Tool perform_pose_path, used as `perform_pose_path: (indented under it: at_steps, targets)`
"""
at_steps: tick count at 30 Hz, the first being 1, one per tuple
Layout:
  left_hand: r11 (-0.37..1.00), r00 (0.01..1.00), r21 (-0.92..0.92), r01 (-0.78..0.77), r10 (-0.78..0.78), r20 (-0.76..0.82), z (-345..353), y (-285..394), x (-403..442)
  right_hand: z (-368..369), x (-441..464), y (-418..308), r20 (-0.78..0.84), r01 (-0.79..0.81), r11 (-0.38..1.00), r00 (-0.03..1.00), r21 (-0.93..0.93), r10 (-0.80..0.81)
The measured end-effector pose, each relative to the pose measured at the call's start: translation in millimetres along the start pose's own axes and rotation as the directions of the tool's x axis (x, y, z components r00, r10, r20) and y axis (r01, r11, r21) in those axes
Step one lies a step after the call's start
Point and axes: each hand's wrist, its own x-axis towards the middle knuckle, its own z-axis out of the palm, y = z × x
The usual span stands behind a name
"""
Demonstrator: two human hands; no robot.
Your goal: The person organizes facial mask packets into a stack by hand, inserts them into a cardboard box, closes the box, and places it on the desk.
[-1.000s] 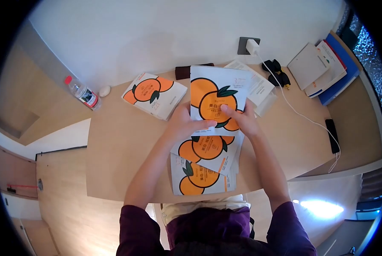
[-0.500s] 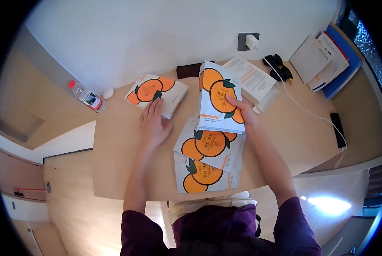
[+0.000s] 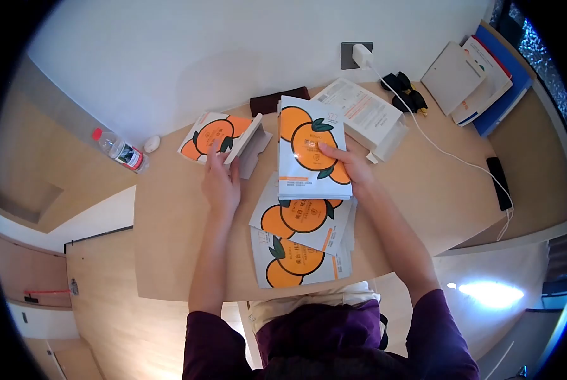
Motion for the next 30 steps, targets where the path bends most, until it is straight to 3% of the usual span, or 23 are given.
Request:
perform_pose_path:
  at_steps: [2, 3, 5, 7, 9, 10, 12, 14, 20, 23, 26, 30]
  targets:
    - [0.994, 0.999, -0.101, -0.032, 0.028, -0.037, 2, -4, -4, 2, -3, 0, 0.026, -0.049, 0.998, 0.998, -0.031, 0.050]
    - [0.978, 0.974, -0.075, -0.192, 0.181, -0.138, 2, -4, -2, 3, -4, 0, 0.036, -0.082, 0.995, 0.996, -0.058, 0.085]
    - [0.873, 0.824, 0.022, -0.487, 0.468, -0.319, 5, 0, 5, 8, -7, 0, 0.037, -0.094, 0.987, 0.994, -0.131, 0.100]
    - [0.868, 0.844, 0.040, -0.495, 0.491, -0.215, 8, -5, 4, 20, -16, 1, 0.019, -0.055, 0.973, 0.998, -0.224, 0.061]
    - [0.902, 0.932, -0.236, -0.362, 0.345, -0.112, 7, -1, 0, 27, -23, 0, 0.086, -0.012, 0.972, 0.996, -0.234, 0.033]
    - [0.852, 0.980, -0.491, -0.181, 0.198, -0.018, 3, 6, -4, 25, -21, 3, 0.112, -0.002, 0.969, 0.993, -0.247, 0.031]
    - [0.868, 0.988, -0.494, -0.059, 0.122, 0.095, -5, 11, -7, 26, -21, 5, 0.141, 0.004, 0.966, 0.989, -0.260, 0.034]
    - [0.975, 0.970, -0.019, -0.223, 0.224, 0.093, -11, 9, -5, 29, -25, 2, 0.146, 0.000, 0.964, 0.988, -0.267, 0.040]
    - [0.963, 0.964, 0.064, -0.263, 0.265, -0.034, -16, 22, -5, 22, -16, 10, 0.131, 0.047, 0.965, 0.991, -0.259, -0.013]
    - [0.976, 0.991, -0.191, -0.107, 0.120, 0.058, -24, 30, -5, 17, -11, 14, 0.055, 0.056, 0.959, 0.998, -0.279, -0.042]
    - [0.926, 0.983, -0.363, -0.105, 0.151, 0.101, -28, 29, -4, 15, -9, 12, 0.023, 0.036, 0.953, 0.999, -0.300, -0.030]
    - [0.917, 0.981, -0.399, -0.027, 0.102, 0.167, -26, 32, -10, 16, -23, 1, 0.227, -0.098, 0.956, 0.960, -0.276, 0.164]
